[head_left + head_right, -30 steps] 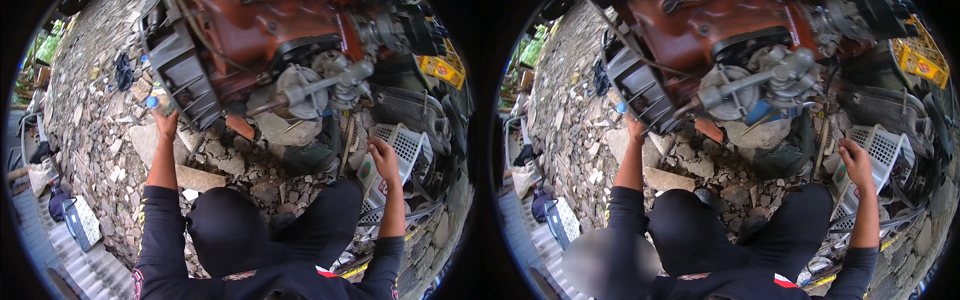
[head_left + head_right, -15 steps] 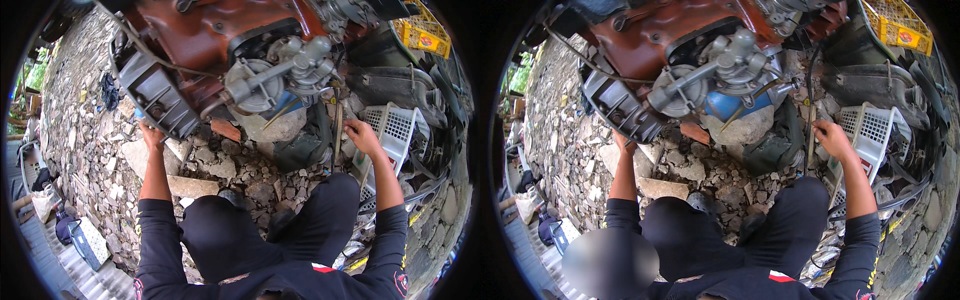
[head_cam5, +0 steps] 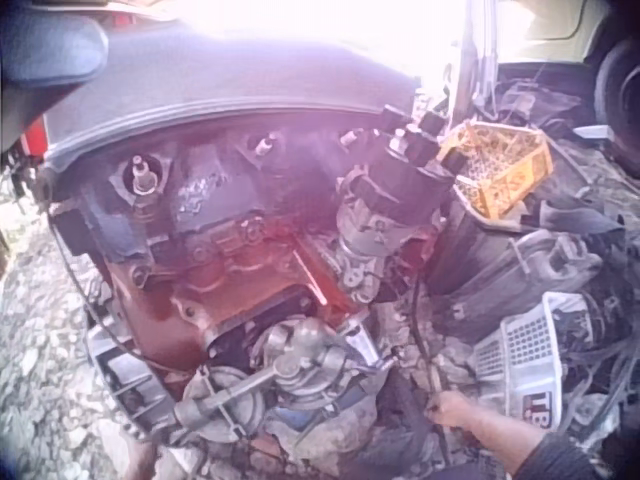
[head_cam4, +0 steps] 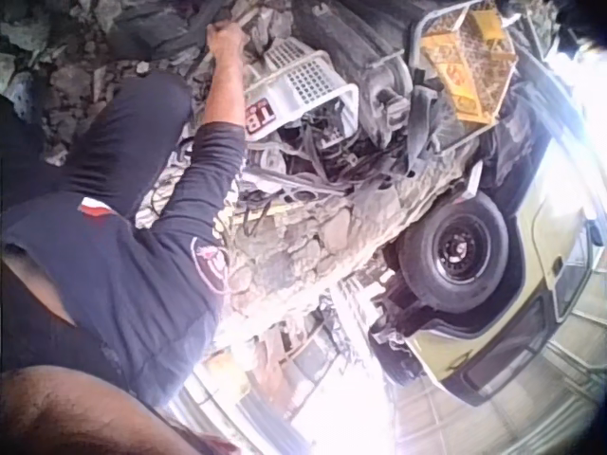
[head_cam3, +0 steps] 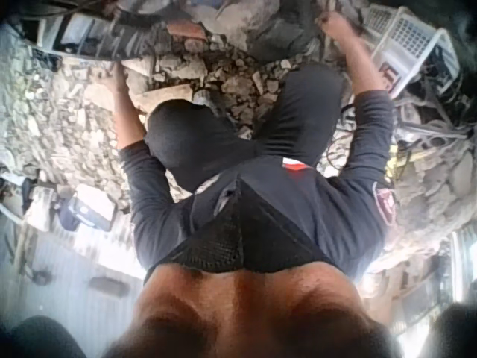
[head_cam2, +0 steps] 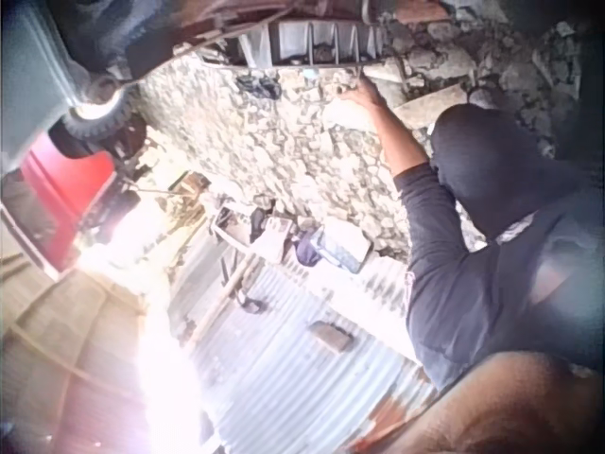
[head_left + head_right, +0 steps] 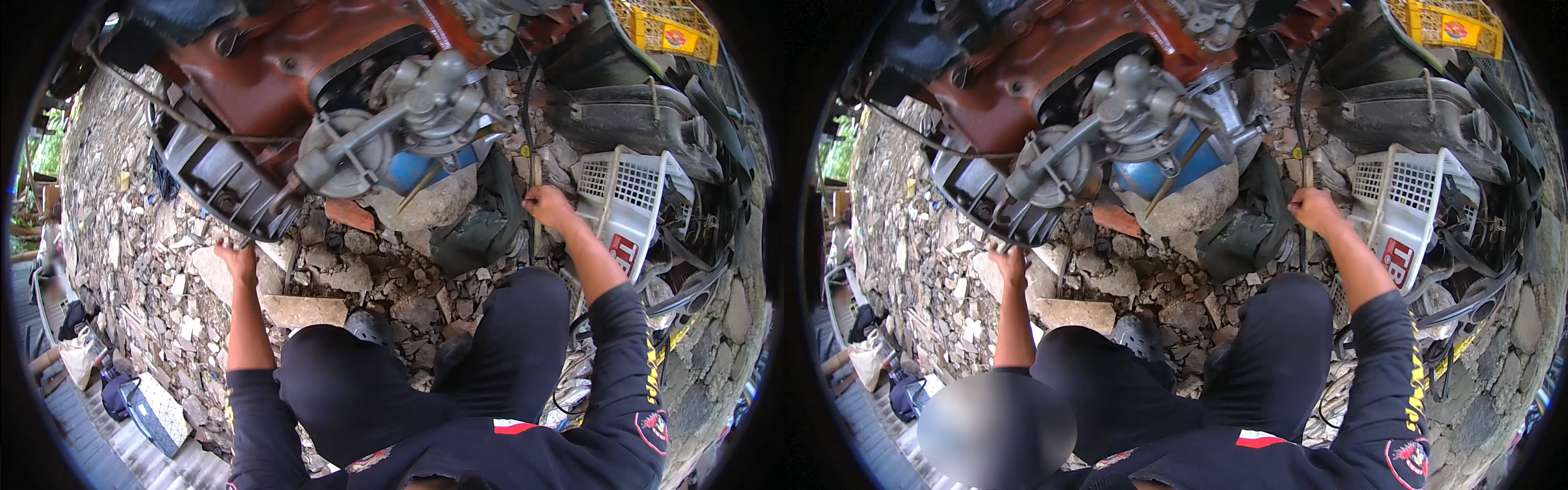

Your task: The person pours water from a bottle onto an engine block and then wipes various surfaces of the engine using a cloth and their hands.

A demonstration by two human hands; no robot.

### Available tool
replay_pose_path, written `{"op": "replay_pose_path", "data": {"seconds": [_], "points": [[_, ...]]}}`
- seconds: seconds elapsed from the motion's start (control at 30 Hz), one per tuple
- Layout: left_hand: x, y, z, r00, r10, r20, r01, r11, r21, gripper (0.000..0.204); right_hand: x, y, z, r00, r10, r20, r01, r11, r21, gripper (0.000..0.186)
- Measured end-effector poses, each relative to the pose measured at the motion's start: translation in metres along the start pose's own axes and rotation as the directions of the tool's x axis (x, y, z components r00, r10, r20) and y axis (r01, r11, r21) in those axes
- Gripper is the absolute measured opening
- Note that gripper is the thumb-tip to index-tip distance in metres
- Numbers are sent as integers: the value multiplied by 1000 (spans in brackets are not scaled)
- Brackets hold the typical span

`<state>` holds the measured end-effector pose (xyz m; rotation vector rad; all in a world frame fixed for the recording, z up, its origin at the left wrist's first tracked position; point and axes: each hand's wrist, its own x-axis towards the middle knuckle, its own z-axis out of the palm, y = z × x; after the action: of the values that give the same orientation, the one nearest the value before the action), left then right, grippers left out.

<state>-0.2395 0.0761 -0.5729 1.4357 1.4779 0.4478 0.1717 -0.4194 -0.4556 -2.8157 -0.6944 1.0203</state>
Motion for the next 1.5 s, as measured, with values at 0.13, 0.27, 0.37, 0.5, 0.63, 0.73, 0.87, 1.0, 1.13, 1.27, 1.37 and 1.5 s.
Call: {"op": "replay_pose_path", "data": {"seconds": [0.13, 0.27, 0.37, 0.5, 0.63, 0.73, 0.87, 1.0, 1.13, 1.27, 1.37, 1.5], "points": [[-61, 40, -46, 990, -105, 94, 87, 980, 180, 70, 30, -14, 28, 962, 245, -124, -220, 958, 186, 57], [-100, 104, -77, 955, -112, 276, 30, 958, 284, 49, 62, 8, 48, 943, 309, 120, -329, 830, 450, 71], [-125, 162, -94, 947, -28, 320, -87, 936, 341, 43, 55, 4, 35, 954, 211, 213, -298, 753, 587, 76], [-158, 224, -114, 908, 77, 413, -238, 904, 355, 35, 26, -25, -1, 933, 324, 158, -327, 576, 749, 83], [-167, 262, -106, 879, 311, 363, -401, 892, 207, 25, 37, 10, -19, 978, 193, -76, 49, 140, 989, 59], [-165, 289, -94, 836, 508, 207, -537, 835, 117, 23, 35, 7, -38, 992, 100, -72, 90, -182, 979, 35], [-157, 320, -68, 745, 666, -52, -651, 741, 167, 29, 3, -27, -79, 987, -26, 161, -163, -181, 970, 22], [-114, 333, -41, 710, 683, -169, -625, 723, 296, 37, -27, -39, -96, 993, -83, -85, 56, -305, 951, 23], [-88, 345, -10, 658, 723, -212, -606, 675, 420, 40, -61, -44, -105, 893, 2, -451, 430, -302, 851, 22], [-95, 349, 8, 727, 622, -292, -506, 772, 385, 38, -130, -102, -133, 774, 175, -608, 620, -407, 671, 21], [-95, 354, 14, 694, 632, -344, -527, 772, 354, 37, -161, -140, -141, 547, 183, -817, 829, 11, 558, 23], [-89, 347, 27, 618, 708, -342, -568, 703, 429, 30, -179, -205, -142, 299, 23, -954, 846, 456, 276, 25]]}}
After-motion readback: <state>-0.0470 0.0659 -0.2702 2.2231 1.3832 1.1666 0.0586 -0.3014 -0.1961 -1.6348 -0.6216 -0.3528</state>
